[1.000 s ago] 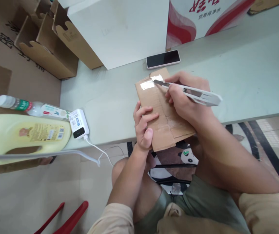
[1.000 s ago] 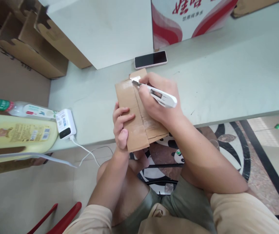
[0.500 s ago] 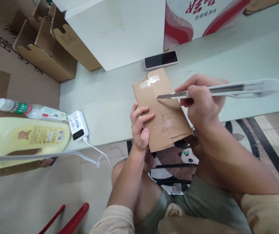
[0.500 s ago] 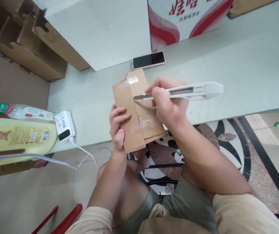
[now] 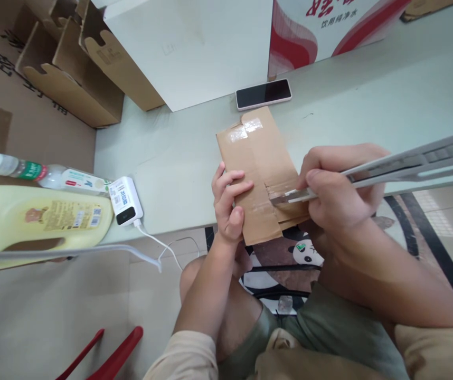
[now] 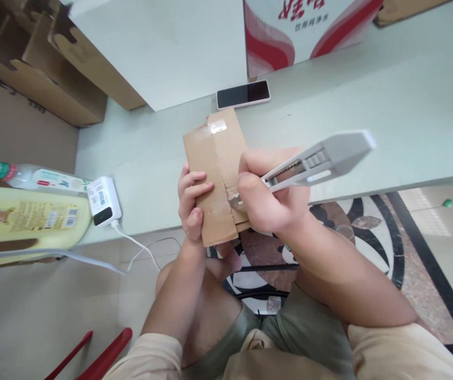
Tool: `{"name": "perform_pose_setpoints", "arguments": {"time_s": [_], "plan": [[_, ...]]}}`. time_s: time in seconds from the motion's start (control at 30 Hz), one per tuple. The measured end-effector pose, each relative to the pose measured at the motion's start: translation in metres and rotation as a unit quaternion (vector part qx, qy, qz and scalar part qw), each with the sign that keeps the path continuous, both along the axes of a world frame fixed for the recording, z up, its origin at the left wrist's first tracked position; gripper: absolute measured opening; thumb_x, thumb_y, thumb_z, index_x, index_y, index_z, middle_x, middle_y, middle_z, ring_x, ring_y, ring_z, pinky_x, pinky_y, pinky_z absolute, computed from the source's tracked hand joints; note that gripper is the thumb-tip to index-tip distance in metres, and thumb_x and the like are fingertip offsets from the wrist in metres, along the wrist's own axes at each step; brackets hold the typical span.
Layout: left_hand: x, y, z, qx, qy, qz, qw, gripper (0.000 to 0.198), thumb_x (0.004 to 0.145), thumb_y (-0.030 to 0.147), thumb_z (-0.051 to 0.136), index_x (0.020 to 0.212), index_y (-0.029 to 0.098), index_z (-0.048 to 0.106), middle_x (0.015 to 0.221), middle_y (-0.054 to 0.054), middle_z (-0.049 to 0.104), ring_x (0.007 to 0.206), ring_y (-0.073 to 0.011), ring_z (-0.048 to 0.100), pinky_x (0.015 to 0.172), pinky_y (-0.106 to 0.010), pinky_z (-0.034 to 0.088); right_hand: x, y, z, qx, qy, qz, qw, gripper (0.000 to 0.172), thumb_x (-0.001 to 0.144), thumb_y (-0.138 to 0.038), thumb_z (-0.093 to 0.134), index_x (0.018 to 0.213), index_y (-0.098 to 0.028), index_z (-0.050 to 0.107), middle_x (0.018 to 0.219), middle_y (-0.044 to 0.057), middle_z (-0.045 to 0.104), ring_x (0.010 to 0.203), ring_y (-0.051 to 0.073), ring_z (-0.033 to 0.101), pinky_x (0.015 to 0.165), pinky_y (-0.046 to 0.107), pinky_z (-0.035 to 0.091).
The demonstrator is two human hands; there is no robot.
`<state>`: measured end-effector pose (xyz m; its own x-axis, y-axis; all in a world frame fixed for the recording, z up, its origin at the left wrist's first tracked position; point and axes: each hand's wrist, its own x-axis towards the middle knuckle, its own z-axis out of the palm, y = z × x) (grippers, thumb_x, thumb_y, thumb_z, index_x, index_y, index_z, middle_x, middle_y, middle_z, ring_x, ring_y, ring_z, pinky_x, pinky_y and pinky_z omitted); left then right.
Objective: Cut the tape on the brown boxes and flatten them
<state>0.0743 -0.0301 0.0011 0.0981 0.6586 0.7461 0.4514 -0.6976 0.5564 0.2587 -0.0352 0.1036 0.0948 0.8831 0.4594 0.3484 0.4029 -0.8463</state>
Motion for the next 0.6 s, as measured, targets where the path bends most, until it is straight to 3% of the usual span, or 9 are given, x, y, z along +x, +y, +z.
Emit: {"name": "perform_pose_setpoints", "arguments": {"time_s": [0.17,0.4,0.5,0.6], "plan": [[0.001,0.0,0.002,0.0,0.007,0.004,1.0,0.042,0.101,0.048,0.031,0.115,0.027,0.065,0.122,-0.004,0.066,0.135,-0.0253,0.057,0.125,-0.053,0.038,0.001,-0.003,0.006,-0.025,-0.037,0.004,0.999,0.034,0.082,-0.035,0.057,0.05,-0.026,0.047,0.044,-0.001,0.028,0.043,0.014,0.025,0.043,0.035,0.03],[0.003,-0.001,0.002,0.0,-0.009,-0.01,1.0,0.04,0.101,0.046,0.033,0.117,0.028,0.065,0.123,-0.004,0.064,0.137,-0.0244,0.054,0.127,-0.051,0.035,0.004,-0.005,0.013,0.01,-0.091,0.039,0.995,0.033,0.08,-0.027,0.055,0.049,-0.026,0.043,0.041,-0.002,0.022,0.041,0.013,0.02,0.041,0.036,0.025],[0.004,-0.001,0.002,-0.001,-0.013,-0.013,1.0,0.039,0.101,0.046,0.034,0.117,0.028,0.064,0.123,-0.004,0.064,0.137,-0.0242,0.054,0.127,-0.051,0.035,0.005,-0.005,0.017,0.028,-0.074,0.051,0.996,0.03,0.077,-0.021,0.055,0.049,-0.026,0.043,0.042,-0.003,0.021,0.041,0.013,0.018,0.041,0.035,0.022],[0.004,0.0,0.0,0.001,-0.011,-0.004,1.0,0.04,0.101,0.046,0.033,0.116,0.028,0.065,0.123,-0.003,0.065,0.137,-0.0239,0.054,0.127,-0.051,0.036,0.007,-0.007,0.025,0.001,0.01,0.09,0.996,0.028,0.071,-0.013,0.053,0.048,-0.022,0.041,0.044,-0.004,0.025,0.041,0.01,0.02,0.041,0.032,0.017]]}}
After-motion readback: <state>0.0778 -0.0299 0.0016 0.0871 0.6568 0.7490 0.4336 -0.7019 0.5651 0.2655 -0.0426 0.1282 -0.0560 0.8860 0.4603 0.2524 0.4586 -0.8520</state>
